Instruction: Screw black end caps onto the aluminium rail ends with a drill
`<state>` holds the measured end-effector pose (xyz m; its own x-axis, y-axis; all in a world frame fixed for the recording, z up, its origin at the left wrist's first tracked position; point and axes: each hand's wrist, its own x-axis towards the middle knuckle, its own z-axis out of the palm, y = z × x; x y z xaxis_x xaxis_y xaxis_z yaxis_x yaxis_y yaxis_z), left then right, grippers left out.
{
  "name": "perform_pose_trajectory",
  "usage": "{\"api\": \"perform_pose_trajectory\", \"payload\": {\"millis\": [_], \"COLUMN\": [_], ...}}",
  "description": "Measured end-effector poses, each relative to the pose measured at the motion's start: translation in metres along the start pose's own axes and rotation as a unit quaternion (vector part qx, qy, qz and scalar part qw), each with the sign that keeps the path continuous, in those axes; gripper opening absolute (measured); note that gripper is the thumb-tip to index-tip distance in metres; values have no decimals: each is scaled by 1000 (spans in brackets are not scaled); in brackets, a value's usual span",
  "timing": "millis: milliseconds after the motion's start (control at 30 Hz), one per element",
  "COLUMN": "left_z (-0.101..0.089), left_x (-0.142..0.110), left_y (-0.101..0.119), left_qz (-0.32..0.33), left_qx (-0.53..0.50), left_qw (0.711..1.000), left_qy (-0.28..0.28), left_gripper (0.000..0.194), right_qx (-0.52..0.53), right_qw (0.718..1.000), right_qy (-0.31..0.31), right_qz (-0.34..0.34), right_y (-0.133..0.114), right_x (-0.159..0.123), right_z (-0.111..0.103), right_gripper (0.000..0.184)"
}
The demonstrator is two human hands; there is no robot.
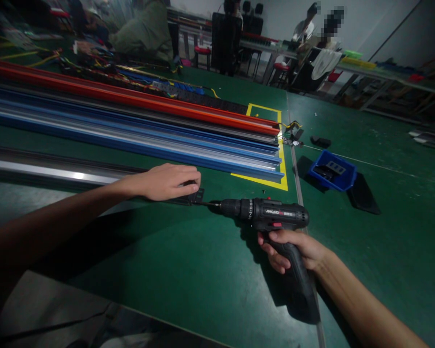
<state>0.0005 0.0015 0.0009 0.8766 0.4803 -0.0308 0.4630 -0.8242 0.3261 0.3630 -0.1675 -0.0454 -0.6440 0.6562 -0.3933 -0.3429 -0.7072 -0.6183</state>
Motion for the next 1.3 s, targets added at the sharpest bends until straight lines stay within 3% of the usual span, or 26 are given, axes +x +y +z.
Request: {"api": "perform_pose_trajectory", "payload": {"millis": [1300], "left_z": [1], "left_x": [-1], "left_y": [0], "left_qz": [1], "left_qx": [10], "left_qw": [1000], "left_qy": [2], "left_gripper": [38], "right_qx": [-16], "right_qw": [1000], "right_qy": [10], "right_qz": [1], "right_y": [2], "right_x": [-1], "right_z": [-2], "right_gripper": [23]}}
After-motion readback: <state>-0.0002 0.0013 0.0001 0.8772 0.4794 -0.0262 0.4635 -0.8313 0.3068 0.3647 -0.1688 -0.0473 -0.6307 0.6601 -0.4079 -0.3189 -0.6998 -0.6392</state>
